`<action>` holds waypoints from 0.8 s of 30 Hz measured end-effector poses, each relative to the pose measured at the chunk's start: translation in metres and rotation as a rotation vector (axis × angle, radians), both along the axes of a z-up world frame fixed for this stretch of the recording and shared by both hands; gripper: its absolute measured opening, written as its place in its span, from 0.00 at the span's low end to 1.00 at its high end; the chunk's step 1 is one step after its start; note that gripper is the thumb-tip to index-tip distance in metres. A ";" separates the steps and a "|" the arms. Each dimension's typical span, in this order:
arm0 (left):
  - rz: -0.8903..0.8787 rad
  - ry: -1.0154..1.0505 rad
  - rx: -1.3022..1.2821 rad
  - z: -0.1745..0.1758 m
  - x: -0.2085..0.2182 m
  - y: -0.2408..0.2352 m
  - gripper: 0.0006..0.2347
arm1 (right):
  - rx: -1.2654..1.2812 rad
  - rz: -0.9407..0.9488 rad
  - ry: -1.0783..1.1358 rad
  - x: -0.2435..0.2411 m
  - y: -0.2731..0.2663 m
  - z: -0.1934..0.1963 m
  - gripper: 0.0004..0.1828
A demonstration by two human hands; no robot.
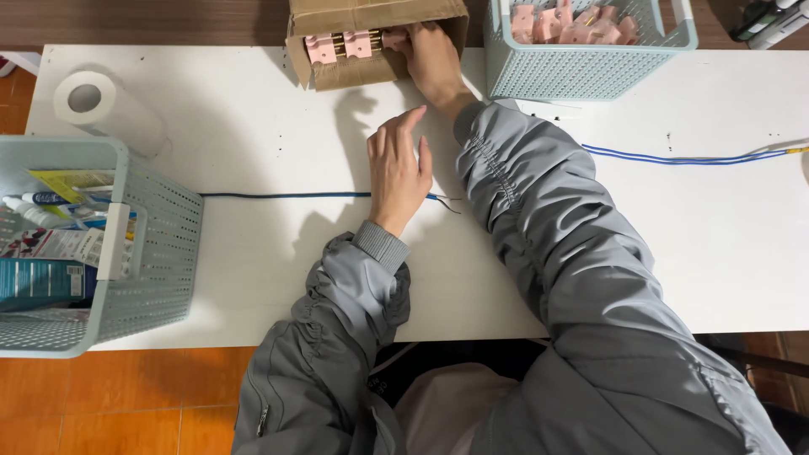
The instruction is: Assembling an electrical plug by connecting wires to terminals using a screwdriver
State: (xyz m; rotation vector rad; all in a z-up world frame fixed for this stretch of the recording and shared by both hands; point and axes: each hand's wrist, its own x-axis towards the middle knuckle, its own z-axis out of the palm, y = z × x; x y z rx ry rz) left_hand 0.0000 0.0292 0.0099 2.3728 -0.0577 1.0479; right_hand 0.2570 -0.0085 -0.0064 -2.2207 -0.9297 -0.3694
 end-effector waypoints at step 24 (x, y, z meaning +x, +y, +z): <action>-0.067 0.099 0.018 0.003 0.001 -0.003 0.17 | -0.216 -0.300 -0.559 0.091 0.018 -0.090 0.13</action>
